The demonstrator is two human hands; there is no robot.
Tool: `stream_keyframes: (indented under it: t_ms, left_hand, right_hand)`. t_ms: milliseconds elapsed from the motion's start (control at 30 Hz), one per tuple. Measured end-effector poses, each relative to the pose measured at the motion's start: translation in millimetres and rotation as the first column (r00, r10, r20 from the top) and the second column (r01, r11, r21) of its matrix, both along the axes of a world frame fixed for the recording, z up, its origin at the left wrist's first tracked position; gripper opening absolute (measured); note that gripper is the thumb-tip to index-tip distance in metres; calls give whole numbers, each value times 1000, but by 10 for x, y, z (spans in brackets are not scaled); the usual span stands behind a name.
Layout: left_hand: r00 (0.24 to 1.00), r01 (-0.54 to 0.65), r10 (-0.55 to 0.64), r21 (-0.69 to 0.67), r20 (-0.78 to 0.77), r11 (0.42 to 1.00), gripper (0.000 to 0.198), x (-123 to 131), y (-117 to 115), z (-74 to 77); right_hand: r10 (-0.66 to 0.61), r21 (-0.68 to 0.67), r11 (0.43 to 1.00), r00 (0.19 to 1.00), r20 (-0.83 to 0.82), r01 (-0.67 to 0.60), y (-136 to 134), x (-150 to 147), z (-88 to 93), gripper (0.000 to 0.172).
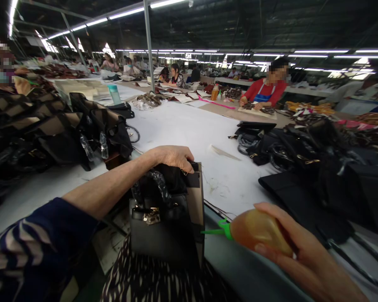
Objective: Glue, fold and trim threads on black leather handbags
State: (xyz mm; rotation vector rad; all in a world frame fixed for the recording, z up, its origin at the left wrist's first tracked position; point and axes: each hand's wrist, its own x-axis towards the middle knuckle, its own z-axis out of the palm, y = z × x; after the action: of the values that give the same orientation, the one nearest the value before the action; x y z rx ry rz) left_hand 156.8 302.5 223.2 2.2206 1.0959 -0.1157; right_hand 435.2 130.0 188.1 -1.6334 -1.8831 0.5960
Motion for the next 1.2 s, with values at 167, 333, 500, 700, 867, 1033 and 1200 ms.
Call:
stream_keyframes:
  t_ms: [167, 333, 500, 700, 867, 1033, 1200]
  left_hand:
    - [999, -45, 44, 98, 19, 994, 25, -28, -19, 110]
    - [993, -106, 116, 321, -12, 941, 25, 7, -63, 352]
    - [980, -29, 152, 666, -128, 746, 21, 138, -133, 732]
    - [924, 47, 310, 870, -225, 491, 20, 372, -287, 652]
    - [932, 117, 256, 882, -257, 457, 14, 512, -396, 209]
    - [927, 94, 284, 884, -245, 458, 16, 562, -355, 50]
    - [926, 83, 283, 863, -252, 499, 17, 537, -284, -72]
  right_hand:
    - [-8, -31, 999, 999, -52, 6, 29, 96, -120, 48]
    - [-74, -100, 993, 988, -136, 61, 173, 214, -300, 58]
    - [-183, -59, 983, 922, -342, 174, 399, 243, -360, 57]
    - [-178, -58, 983, 807, -564, 176, 660, 238, -426, 57]
    - [-164, -60, 985, 788, -594, 160, 768, 104, -463, 54]
    - [-151, -31, 986, 791, -593, 165, 892, 52, -584, 54]
    - [-136, 31, 984, 844, -519, 178, 1024, 75, -705, 54]
